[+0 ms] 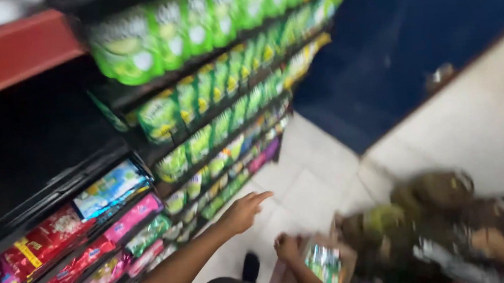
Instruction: Scanning detergent pouches with a handheld scanner and organizing them on grocery store shelves.
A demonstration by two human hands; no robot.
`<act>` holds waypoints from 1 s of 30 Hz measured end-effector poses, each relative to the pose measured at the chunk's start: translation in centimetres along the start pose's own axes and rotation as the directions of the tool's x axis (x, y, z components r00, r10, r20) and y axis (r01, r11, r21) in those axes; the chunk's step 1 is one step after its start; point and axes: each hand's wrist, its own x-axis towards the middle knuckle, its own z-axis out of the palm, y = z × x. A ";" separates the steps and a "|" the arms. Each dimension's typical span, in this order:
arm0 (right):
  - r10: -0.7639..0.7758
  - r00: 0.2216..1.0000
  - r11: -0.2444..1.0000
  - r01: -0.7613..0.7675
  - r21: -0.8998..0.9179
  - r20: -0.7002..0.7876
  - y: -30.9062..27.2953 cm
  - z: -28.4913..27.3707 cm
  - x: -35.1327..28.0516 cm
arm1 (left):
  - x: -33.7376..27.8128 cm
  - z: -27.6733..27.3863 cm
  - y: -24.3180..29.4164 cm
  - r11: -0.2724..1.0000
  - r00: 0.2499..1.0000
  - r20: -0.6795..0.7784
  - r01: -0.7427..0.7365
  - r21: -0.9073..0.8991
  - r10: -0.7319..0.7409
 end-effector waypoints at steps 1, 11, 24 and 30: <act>0.070 0.996 0.996 -0.067 -0.057 0.056 1.1 0.5 -3.2 | -2.9 1.5 -2.0 0.998 0.996 0.073 0.057 -0.028 -0.055; 0.320 0.891 0.854 -0.123 -0.506 0.322 23.1 5.6 -40.7 | -30.6 17.5 -17.0 0.710 0.493 0.578 0.665 0.231 -0.650; 0.740 0.650 0.664 -0.748 -0.025 0.173 27.8 -2.3 -28.3 | -22.1 30.9 -16.4 0.807 0.536 0.690 0.578 0.120 -0.487; 0.637 0.763 0.767 -0.611 -0.195 0.111 40.2 -0.2 -22.5 | -12.6 42.0 -15.9 0.833 0.537 0.739 0.550 0.059 -0.407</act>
